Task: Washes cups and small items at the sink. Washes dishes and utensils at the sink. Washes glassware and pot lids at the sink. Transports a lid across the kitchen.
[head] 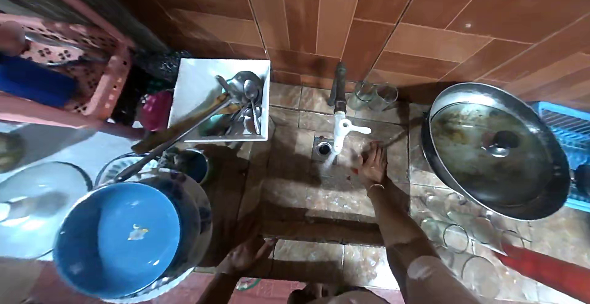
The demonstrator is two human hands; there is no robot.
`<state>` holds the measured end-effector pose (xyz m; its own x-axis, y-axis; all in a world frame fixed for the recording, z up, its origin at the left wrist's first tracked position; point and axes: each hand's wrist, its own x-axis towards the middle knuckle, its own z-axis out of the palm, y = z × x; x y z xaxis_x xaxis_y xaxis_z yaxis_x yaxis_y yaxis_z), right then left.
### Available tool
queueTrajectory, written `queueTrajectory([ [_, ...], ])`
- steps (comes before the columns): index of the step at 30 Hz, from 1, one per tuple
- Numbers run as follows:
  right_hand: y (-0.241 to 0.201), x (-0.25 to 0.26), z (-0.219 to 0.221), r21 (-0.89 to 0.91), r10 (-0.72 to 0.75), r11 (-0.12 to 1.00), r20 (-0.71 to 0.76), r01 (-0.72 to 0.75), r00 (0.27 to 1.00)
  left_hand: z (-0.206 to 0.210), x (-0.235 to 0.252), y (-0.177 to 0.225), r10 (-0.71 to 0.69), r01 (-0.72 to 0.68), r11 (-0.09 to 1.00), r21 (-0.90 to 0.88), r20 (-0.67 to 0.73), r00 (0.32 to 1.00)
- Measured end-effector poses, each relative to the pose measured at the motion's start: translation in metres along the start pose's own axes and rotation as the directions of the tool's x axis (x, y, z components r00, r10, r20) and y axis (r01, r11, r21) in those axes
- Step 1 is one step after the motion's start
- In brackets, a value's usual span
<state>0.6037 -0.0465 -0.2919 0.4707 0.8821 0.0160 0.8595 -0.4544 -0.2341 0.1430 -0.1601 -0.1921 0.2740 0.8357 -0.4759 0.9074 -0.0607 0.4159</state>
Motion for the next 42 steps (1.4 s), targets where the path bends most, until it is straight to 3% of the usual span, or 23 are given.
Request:
queueTrajectory([
  [3, -0.042, 0.003, 0.017, 0.090, 0.013, 0.996, 0.157, -0.027, 0.987, -0.002, -0.002, 0.005, 0.024, -0.023, 1.000, 0.017, -0.035, 0.999],
  [6, -0.082, -0.004, 0.021, 0.315, -0.223, 0.938, 0.215, 0.148, 0.951, 0.003, 0.000, -0.001, 0.067, -0.064, 0.997, 0.037, -0.076, 0.995],
  [8, -0.089, -0.005, 0.007, 0.438, -0.297, 0.879, 0.192, 0.189, 0.935, 0.002, 0.000, 0.000, 0.072, -0.071, 0.997, 0.015, -0.088, 0.994],
  [10, -0.071, 0.003, -0.019, 0.402, -0.187, 0.911, 0.208, 0.090, 0.960, -0.002, -0.001, 0.003, 0.037, -0.037, 0.999, 0.012, -0.045, 0.998],
  [12, -0.036, 0.019, -0.035, 0.179, 0.023, 0.983, 0.156, -0.051, 0.987, -0.002, 0.000, 0.001, 0.054, -0.051, 0.997, 0.052, -0.061, 0.997],
  [15, -0.005, 0.037, -0.022, 0.078, 0.170, 0.981, 0.096, -0.177, 0.981, 0.004, 0.001, -0.003, 0.130, -0.114, 0.988, 0.103, -0.174, 0.976],
  [20, -0.074, 0.030, 0.017, 0.038, 0.239, 0.969, 0.132, -0.246, 0.962, -0.001, 0.003, 0.004, 0.224, -0.182, 0.969, 0.169, -0.282, 0.933],
  [24, -0.123, 0.012, 0.012, 0.258, 0.006, 0.962, 0.297, -0.086, 0.955, 0.002, 0.003, 0.001, 0.216, -0.177, 0.971, 0.161, -0.268, 0.939],
  [26, -0.136, 0.002, 0.002, 0.493, -0.167, 0.870, 0.266, 0.015, 0.949, 0.003, 0.004, -0.002, 0.216, -0.186, 0.973, 0.135, -0.265, 0.940],
  [28, -0.147, -0.010, -0.020, 0.723, -0.186, 0.681, 0.324, -0.116, 0.928, 0.004, 0.002, -0.002, 0.197, -0.174, 0.978, 0.113, -0.244, 0.950],
  [29, -0.152, -0.017, -0.026, 0.820, -0.119, 0.503, 0.380, -0.274, 0.917, 0.004, 0.002, -0.002, 0.197, -0.175, 0.978, 0.110, -0.244, 0.949],
  [30, -0.156, -0.023, -0.029, 0.874, -0.044, 0.193, 0.462, -0.446, 0.886, 0.006, 0.002, -0.003, 0.203, -0.181, 0.978, 0.105, -0.254, 0.946],
  [31, -0.159, -0.025, -0.034, 0.822, -0.010, -0.113, 0.561, -0.558, 0.828, 0.006, 0.002, -0.003, 0.202, -0.181, 0.978, 0.104, -0.252, 0.947],
  [32, -0.160, -0.026, -0.039, 0.707, -0.030, -0.338, 0.652, -0.621, 0.758, 0.006, 0.002, -0.003, 0.186, -0.168, 0.981, 0.096, -0.226, 0.956],
  [34, -0.159, -0.024, -0.055, 0.480, -0.147, -0.556, 0.746, -0.678, 0.649, -0.007, -0.002, 0.009, 0.058, -0.056, 0.996, 0.062, -0.034, 0.998],
  [35, -0.158, -0.024, -0.063, 0.405, -0.220, -0.581, 0.757, -0.706, 0.615, -0.017, -0.003, 0.017, -0.024, 0.020, 0.999, 0.044, 0.095, 0.995],
  [37, -0.152, -0.025, -0.082, 0.358, -0.373, -0.523, 0.720, -0.774, 0.585, -0.030, -0.003, 0.030, -0.136, 0.132, 0.991, 0.033, 0.276, 0.952],
  [41, -0.126, -0.010, -0.127, 0.537, -0.588, -0.300, 0.547, -0.788, 0.596, -0.036, -0.003, 0.036, -0.179, 0.171, 0.984, 0.051, 0.338, 0.924],
  [42, -0.113, -0.004, -0.141, 0.606, -0.612, -0.198, 0.537, -0.770, 0.581, -0.034, -0.002, 0.034, -0.178, 0.170, 0.984, 0.053, 0.329, 0.927],
])
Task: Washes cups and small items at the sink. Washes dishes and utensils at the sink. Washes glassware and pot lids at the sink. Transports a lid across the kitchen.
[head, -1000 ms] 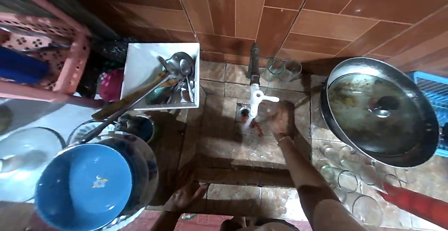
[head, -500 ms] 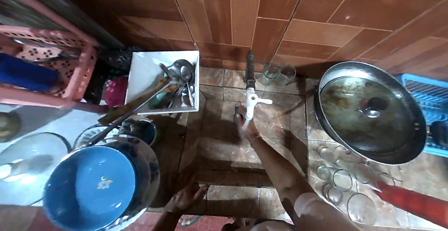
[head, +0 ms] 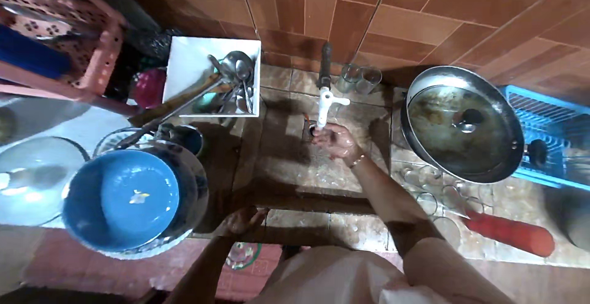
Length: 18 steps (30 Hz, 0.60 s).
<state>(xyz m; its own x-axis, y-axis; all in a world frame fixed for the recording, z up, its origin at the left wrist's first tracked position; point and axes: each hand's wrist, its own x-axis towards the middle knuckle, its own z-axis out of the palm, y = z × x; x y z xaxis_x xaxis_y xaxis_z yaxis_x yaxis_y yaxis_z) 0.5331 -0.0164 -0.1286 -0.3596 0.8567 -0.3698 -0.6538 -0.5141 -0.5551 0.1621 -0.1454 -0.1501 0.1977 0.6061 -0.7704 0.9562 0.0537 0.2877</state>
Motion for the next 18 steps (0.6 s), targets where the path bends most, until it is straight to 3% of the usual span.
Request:
queueTrajectory([
  [2, -0.031, -0.038, -0.006, -0.262, 0.087, 0.962, 0.017, -0.080, 0.996, 0.004, 0.003, -0.005, 0.026, -0.026, 1.000, 0.003, -0.024, 0.999],
  [4, -0.051, -0.084, -0.011, -0.552, 0.209, 0.806, -0.071, -0.213, 0.975, 0.005, 0.004, -0.006, 0.039, -0.039, 0.999, 0.003, -0.031, 0.999],
  [6, -0.054, -0.124, -0.017, -0.800, 0.374, 0.463, -0.215, -0.383, 0.902, 0.010, 0.005, -0.010, 0.086, -0.086, 0.996, -0.002, -0.082, 0.993],
  [8, -0.046, -0.148, -0.022, -0.878, 0.483, 0.067, -0.388, -0.475, 0.785, 0.012, 0.008, -0.013, 0.107, -0.108, 0.994, -0.006, -0.098, 0.989],
  [10, -0.038, -0.159, -0.028, -0.867, 0.434, -0.148, -0.489, -0.475, 0.757, 0.012, 0.010, -0.017, 0.105, -0.106, 0.994, -0.005, -0.090, 0.990],
  [11, -0.034, -0.160, -0.034, -0.842, 0.360, -0.163, -0.536, -0.515, 0.763, 0.011, 0.010, -0.017, 0.092, -0.093, 0.996, -0.007, -0.076, 0.993],
  [12, -0.027, -0.158, -0.044, -0.809, 0.251, -0.108, -0.584, -0.577, 0.772, 0.011, 0.010, -0.017, 0.077, -0.078, 0.997, -0.007, -0.067, 0.995],
  [14, -0.002, -0.151, -0.066, -0.745, -0.029, 0.097, -0.665, -0.660, 0.746, 0.007, 0.011, -0.015, 0.036, -0.036, 0.999, -0.018, -0.027, 0.999],
  [15, 0.015, -0.146, -0.076, -0.745, -0.183, 0.136, -0.667, -0.653, 0.723, 0.006, 0.011, -0.013, 0.021, -0.022, 1.000, -0.023, -0.015, 1.000],
  [16, 0.032, -0.141, -0.088, -0.769, -0.304, 0.111, -0.629, -0.630, 0.715, 0.005, 0.010, -0.011, 0.010, -0.011, 1.000, -0.027, -0.013, 1.000],
  [18, 0.066, -0.129, -0.110, -0.800, -0.383, -0.010, -0.551, -0.599, 0.742, 0.007, 0.010, -0.012, 0.003, -0.003, 1.000, -0.015, -0.026, 1.000],
])
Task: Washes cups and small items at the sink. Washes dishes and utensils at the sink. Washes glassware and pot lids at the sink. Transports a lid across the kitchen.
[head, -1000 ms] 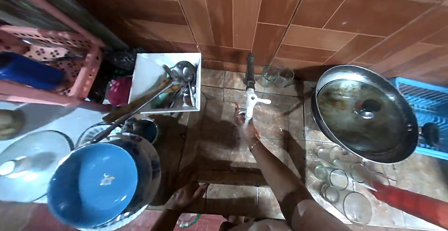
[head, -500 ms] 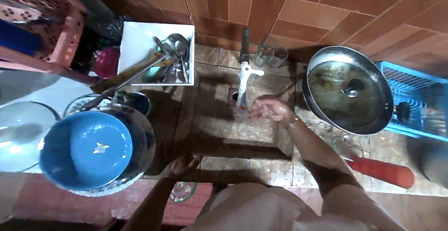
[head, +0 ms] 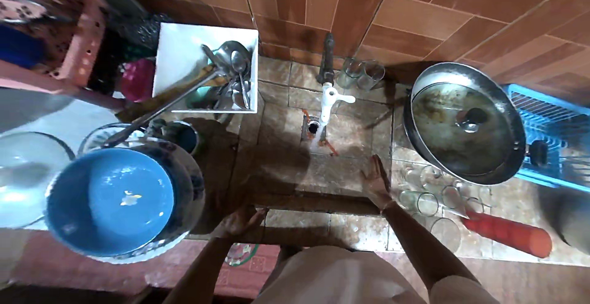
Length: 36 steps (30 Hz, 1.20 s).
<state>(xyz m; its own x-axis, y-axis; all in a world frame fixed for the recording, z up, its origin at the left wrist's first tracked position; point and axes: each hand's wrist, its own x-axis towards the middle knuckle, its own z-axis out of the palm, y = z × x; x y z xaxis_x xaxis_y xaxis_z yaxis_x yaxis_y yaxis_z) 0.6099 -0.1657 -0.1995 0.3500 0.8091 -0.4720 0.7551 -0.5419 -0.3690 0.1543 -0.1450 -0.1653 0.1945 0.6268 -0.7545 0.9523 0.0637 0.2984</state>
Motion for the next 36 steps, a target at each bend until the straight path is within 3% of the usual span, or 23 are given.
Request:
queueTrajectory([
  [4, 0.003, 0.025, 0.053, -0.187, -0.147, 0.975, -0.125, 0.123, 0.981, 0.007, 0.004, -0.008, 0.012, -0.011, 1.000, 0.009, -0.065, 0.998],
  [7, -0.015, 0.053, 0.081, -0.315, -0.154, 0.948, -0.303, 0.053, 0.941, 0.004, -0.001, -0.002, 0.033, -0.032, 0.999, 0.014, -0.112, 0.993],
  [9, -0.045, 0.071, 0.096, -0.244, -0.119, 0.969, -0.313, 0.041, 0.942, 0.010, 0.001, -0.008, 0.088, -0.080, 0.995, 0.052, -0.176, 0.980],
  [12, -0.102, 0.100, 0.124, -0.139, -0.245, 0.967, -0.275, 0.214, 0.930, 0.020, 0.006, -0.018, 0.194, -0.165, 0.980, 0.115, -0.329, 0.924],
  [15, -0.149, 0.123, 0.135, -0.019, -0.314, 0.947, -0.266, 0.321, 0.911, 0.016, 0.005, -0.014, 0.097, -0.088, 0.995, 0.053, -0.204, 0.974],
  [17, -0.155, 0.123, 0.122, 0.036, -0.375, 0.916, -0.271, 0.399, 0.886, 0.015, 0.005, -0.015, 0.122, -0.125, 0.992, -0.002, -0.208, 0.970],
  [19, -0.133, 0.115, 0.097, 0.012, -0.408, 0.903, -0.293, 0.430, 0.865, 0.018, 0.006, -0.017, 0.178, -0.183, 0.983, 0.007, -0.279, 0.944],
  [23, -0.048, 0.116, 0.063, -0.134, -0.156, 0.985, -0.411, 0.110, 0.898, 0.020, 0.009, -0.020, 0.229, -0.240, 0.971, 0.008, -0.335, 0.914],
  [26, -0.038, 0.128, 0.056, -0.177, -0.024, 0.983, -0.412, -0.054, 0.911, 0.018, 0.010, -0.020, 0.213, -0.230, 0.972, -0.037, -0.265, 0.941],
  [28, -0.061, 0.142, 0.069, -0.197, -0.027, 0.979, -0.405, -0.058, 0.914, 0.018, 0.008, -0.019, 0.231, -0.238, 0.971, 0.014, -0.305, 0.924],
  [30, -0.091, 0.158, 0.092, -0.201, -0.125, 0.978, -0.370, 0.053, 0.921, 0.023, 0.011, -0.023, 0.297, -0.267, 0.955, 0.131, -0.431, 0.852],
  [32, -0.127, 0.176, 0.123, -0.133, -0.209, 0.977, -0.428, 0.167, 0.879, 0.027, 0.015, -0.027, 0.331, -0.258, 0.943, 0.212, -0.491, 0.806],
  [34, -0.172, 0.169, 0.131, -0.065, -0.265, 0.960, -0.532, 0.272, 0.805, 0.027, 0.014, -0.027, 0.337, -0.251, 0.939, 0.234, -0.500, 0.798],
  [36, -0.206, 0.149, 0.120, -0.054, -0.286, 0.955, -0.438, 0.293, 0.852, 0.025, 0.012, -0.025, 0.320, -0.246, 0.946, 0.212, -0.486, 0.813],
])
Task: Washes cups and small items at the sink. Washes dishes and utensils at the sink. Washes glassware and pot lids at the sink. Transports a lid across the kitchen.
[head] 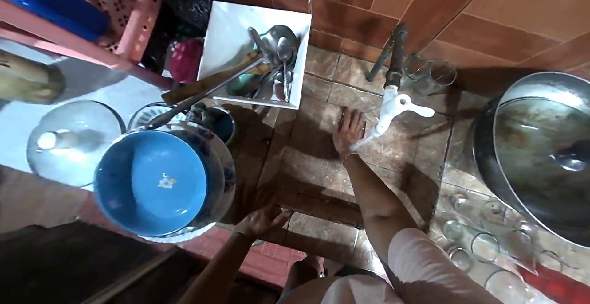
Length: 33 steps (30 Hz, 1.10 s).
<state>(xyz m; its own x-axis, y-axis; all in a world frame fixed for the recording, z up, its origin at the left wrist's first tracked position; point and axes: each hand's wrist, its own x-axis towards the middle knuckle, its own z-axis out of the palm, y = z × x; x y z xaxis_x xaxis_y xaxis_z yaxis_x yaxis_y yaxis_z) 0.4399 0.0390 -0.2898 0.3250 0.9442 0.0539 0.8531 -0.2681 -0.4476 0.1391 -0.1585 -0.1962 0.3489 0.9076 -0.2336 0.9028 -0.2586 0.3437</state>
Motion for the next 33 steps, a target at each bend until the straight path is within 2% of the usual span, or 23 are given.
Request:
queueTrajectory([
  [3, -0.003, 0.002, -0.001, -0.074, -0.099, 0.991, 0.193, 0.115, 0.976, -0.004, 0.000, 0.002, -0.009, 0.010, 1.000, -0.016, 0.023, 1.000],
  [6, 0.031, -0.002, 0.001, -0.070, -0.378, 0.914, 0.218, 0.400, 0.900, -0.003, -0.001, 0.001, 0.000, 0.000, 1.000, 0.006, 0.003, 1.000],
  [7, 0.045, -0.005, -0.005, -0.044, -0.424, 0.892, 0.265, 0.450, 0.866, -0.004, -0.001, 0.001, -0.001, 0.001, 1.000, 0.000, 0.007, 1.000],
  [10, 0.067, -0.014, -0.040, -0.075, -0.352, 0.908, 0.395, 0.411, 0.849, -0.003, -0.001, 0.000, 0.005, -0.003, 0.999, -0.040, 0.043, 0.999],
  [11, 0.067, -0.021, -0.048, -0.107, -0.358, 0.895, 0.408, 0.433, 0.840, -0.002, 0.000, -0.002, 0.006, -0.002, 0.997, -0.075, 0.061, 0.998],
  [12, 0.063, -0.034, -0.057, -0.093, -0.396, 0.871, 0.450, 0.483, 0.800, 0.000, 0.001, -0.003, 0.000, 0.007, 0.995, -0.096, 0.077, 0.997],
  [13, 0.059, -0.054, -0.066, -0.023, -0.465, 0.831, 0.520, 0.556, 0.716, 0.000, 0.001, -0.003, -0.013, 0.025, 0.993, -0.117, 0.108, 0.994],
  [15, 0.054, -0.102, -0.079, 0.226, -0.601, 0.723, 0.671, 0.653, 0.434, -0.005, 0.000, -0.001, -0.046, 0.078, 0.986, -0.144, 0.216, 0.975],
  [16, 0.055, -0.122, -0.080, 0.337, -0.653, 0.663, 0.697, 0.668, 0.297, -0.008, 0.000, 0.000, -0.060, 0.097, 0.986, -0.137, 0.253, 0.966],
  [17, 0.056, -0.135, -0.077, 0.409, -0.676, 0.623, 0.711, 0.667, 0.196, -0.010, 0.001, 0.000, -0.071, 0.109, 0.986, -0.129, 0.273, 0.960],
  [19, 0.060, -0.136, -0.072, 0.438, -0.681, 0.571, 0.725, 0.694, 0.103, -0.008, 0.001, 0.000, -0.061, 0.081, 0.993, -0.085, 0.220, 0.974],
  [22, 0.061, -0.114, -0.069, 0.425, -0.708, 0.413, 0.707, 0.805, -0.010, 0.000, 0.000, -0.003, -0.019, 0.023, 0.999, -0.041, 0.095, 0.995],
  [23, 0.059, -0.106, -0.069, 0.407, -0.722, 0.393, 0.692, 0.825, 0.003, -0.002, 0.001, -0.003, -0.015, 0.021, 0.999, -0.051, 0.103, 0.995],
  [24, 0.056, -0.098, -0.069, 0.368, -0.725, 0.426, 0.685, 0.827, 0.068, -0.005, 0.001, -0.002, -0.018, 0.027, 0.997, -0.067, 0.135, 0.991],
  [25, 0.057, -0.089, -0.067, 0.316, -0.710, 0.504, 0.681, 0.804, 0.178, -0.007, 0.002, 0.001, -0.019, 0.033, 0.995, -0.090, 0.160, 0.987],
  [26, 0.058, -0.078, -0.066, 0.261, -0.662, 0.625, 0.676, 0.736, 0.323, -0.008, 0.001, 0.002, -0.013, 0.031, 0.994, -0.107, 0.165, 0.986],
  [27, 0.060, -0.066, -0.063, 0.200, -0.615, 0.722, 0.623, 0.663, 0.482, -0.007, 0.001, 0.001, 0.000, 0.015, 0.994, -0.108, 0.137, 0.991],
  [28, 0.061, -0.055, -0.060, 0.170, -0.579, 0.793, 0.508, 0.585, 0.637, -0.006, 0.001, 0.000, 0.003, 0.013, 0.993, -0.118, 0.127, 0.992],
  [29, 0.058, -0.046, -0.062, 0.183, -0.500, 0.864, 0.424, 0.470, 0.755, -0.005, 0.001, -0.001, -0.002, 0.019, 0.992, -0.128, 0.126, 0.992],
  [30, 0.052, -0.041, -0.070, 0.255, -0.381, 0.919, 0.388, 0.300, 0.839, -0.003, 0.001, -0.002, 0.002, 0.012, 0.991, -0.132, 0.100, 0.995],
  [31, 0.045, -0.040, -0.082, 0.376, -0.234, 0.923, 0.388, 0.079, 0.891, -0.004, 0.000, -0.001, -0.001, 0.016, 0.990, -0.140, 0.103, 0.995],
  [32, 0.036, -0.040, -0.093, 0.512, -0.096, 0.846, 0.419, -0.147, 0.903, -0.004, 0.000, -0.001, -0.005, 0.020, 0.990, -0.138, 0.107, 0.994],
  [33, 0.028, -0.039, -0.100, 0.651, 0.011, 0.657, 0.496, -0.380, 0.868, -0.005, 0.000, 0.000, -0.008, 0.023, 0.990, -0.137, 0.110, 0.994],
])
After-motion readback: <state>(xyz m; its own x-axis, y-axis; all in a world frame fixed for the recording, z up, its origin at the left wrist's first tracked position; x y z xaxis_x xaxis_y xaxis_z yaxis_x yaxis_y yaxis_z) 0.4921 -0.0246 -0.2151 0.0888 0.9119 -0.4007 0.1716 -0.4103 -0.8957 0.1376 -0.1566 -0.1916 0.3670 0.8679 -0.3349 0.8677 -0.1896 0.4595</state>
